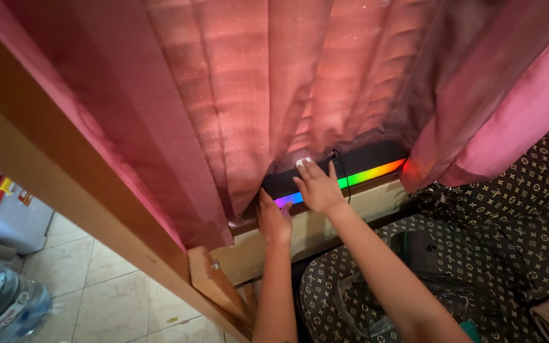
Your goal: The person sits on a bed and uses a white cloth to wipe a power strip and a long RGB LED light bar. They plug the power strip into a wall socket, then wipe the LED light bar along its length.
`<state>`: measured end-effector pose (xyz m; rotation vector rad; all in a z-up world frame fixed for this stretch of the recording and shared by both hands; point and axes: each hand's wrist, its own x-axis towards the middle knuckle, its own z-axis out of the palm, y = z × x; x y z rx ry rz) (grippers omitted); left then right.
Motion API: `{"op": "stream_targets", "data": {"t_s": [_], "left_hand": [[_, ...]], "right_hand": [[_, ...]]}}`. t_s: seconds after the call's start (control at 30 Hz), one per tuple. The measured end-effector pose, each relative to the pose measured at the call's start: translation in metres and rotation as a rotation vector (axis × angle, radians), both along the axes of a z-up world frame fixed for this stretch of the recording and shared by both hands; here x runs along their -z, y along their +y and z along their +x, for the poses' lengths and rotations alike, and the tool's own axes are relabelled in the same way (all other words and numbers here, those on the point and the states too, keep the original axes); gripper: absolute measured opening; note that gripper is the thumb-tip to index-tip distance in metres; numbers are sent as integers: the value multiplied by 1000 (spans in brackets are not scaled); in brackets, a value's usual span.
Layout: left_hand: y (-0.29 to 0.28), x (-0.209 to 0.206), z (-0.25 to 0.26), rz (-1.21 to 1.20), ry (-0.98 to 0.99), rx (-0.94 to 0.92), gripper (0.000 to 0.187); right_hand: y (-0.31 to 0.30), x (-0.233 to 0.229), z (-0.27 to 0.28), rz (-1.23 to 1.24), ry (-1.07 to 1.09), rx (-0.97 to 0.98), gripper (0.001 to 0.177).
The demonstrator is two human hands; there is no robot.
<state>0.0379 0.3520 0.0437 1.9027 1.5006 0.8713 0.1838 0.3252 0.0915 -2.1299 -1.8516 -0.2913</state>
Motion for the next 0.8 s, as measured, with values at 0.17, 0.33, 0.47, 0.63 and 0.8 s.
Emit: {"op": "stream_targets", "data": {"t_s": [0.17,0.33,0.47,0.63,0.8], "left_hand": [[6,11,1,149,7,31,81],[6,12,1,171,49,54,79],[-1,0,1,13,112,-19,92],[-8,-13,3,-12,137,-40,96],[-7,-15,1,-39,146,-18,95]], "right_hand": [[9,-5,-47,-48,90,-114,60],[-2,-14,-51,-167,201,-232,56],[-17,-23,1,-169,-32,-48,64],[-32,-20,50,-220,21,216,71],[-10,-9,-3,-110,21,106,78]]}}
